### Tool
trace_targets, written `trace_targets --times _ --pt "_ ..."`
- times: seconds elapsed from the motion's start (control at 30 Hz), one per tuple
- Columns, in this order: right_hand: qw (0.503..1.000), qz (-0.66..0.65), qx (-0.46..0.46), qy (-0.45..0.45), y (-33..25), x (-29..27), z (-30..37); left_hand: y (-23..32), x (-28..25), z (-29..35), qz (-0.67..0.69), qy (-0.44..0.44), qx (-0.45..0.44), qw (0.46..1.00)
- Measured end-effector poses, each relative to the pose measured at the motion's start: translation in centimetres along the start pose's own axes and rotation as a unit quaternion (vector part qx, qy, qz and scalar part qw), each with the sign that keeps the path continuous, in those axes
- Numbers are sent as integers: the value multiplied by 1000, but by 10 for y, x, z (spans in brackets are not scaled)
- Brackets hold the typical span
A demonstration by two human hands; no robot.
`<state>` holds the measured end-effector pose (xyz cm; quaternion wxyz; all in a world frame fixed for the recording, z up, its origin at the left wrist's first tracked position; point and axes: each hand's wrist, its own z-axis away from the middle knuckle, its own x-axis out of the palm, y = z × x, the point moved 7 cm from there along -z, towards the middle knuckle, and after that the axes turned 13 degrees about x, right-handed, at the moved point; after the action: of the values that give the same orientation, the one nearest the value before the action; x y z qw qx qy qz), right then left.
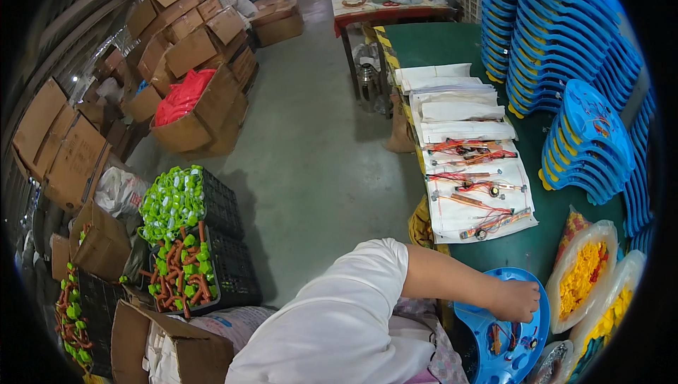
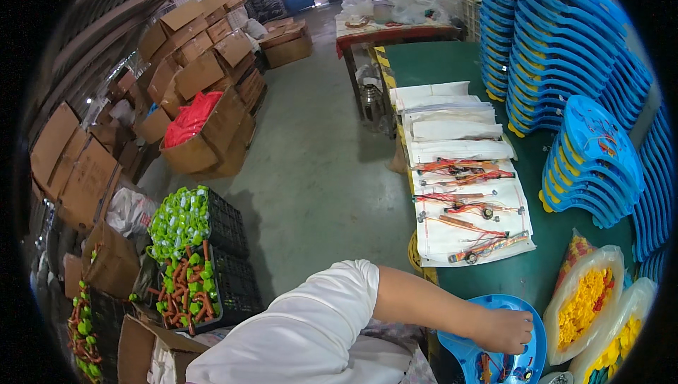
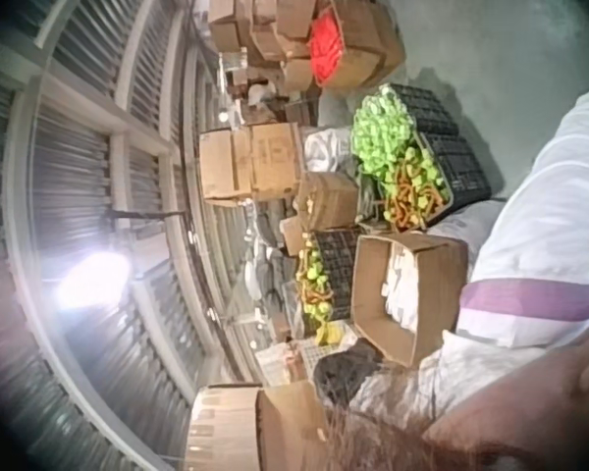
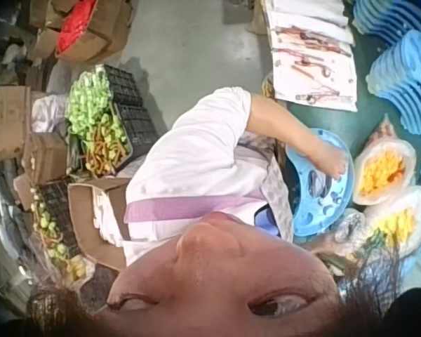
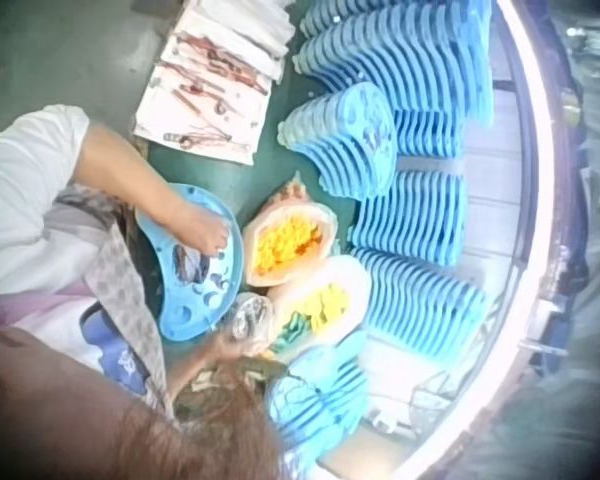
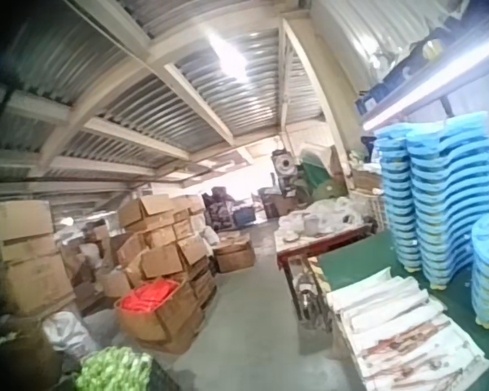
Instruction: The person assembles blue plastic toy parts by hand and with a green handheld tool. They place small components into the blue plastic base, use the tool to secure parts, and then stack the finished units into a cardboard box.
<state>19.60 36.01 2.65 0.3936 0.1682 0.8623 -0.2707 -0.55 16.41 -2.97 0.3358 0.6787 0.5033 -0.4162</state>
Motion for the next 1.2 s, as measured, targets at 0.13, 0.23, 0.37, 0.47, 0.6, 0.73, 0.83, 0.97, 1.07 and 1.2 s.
trace_targets --times 0.13,0.23,0.37,0.47,0.6,0.73,0.83,0.97,1.07,1.2 --pt "946 -89 -112 -292 -144 68 22 -2 -25 12 101 23 -68 992" --pt "893 -180 -76 -405 -150 104 35 -13 -37 29 138 54 -178 973" --pt "863 -256 120 -419 -129 102 34 -29 -41 42 251 -19 -374 893" --pt "865 -227 110 -435 -149 111 29 -15 -55 47 271 -91 -304 909" --pt "877 -194 68 -433 -151 102 23 7 -32 43 377 -104 -258 884" --pt "845 -314 121 -415 -150 87 25 2 -22 38 504 42 -379 775" --pt "889 -271 2 -368 -157 68 18 -3 -10 40 545 88 -446 704" --pt "948 -220 -189 -135 -154 55 -6 -3 -8 34 623 146 -440 630" --pt "930 -164 -313 -105 -173 61 -14 1 -11 27 680 104 -402 604" --pt "924 -144 -320 -151 -171 77 -10 -11 -18 36 544 54 -367 752"
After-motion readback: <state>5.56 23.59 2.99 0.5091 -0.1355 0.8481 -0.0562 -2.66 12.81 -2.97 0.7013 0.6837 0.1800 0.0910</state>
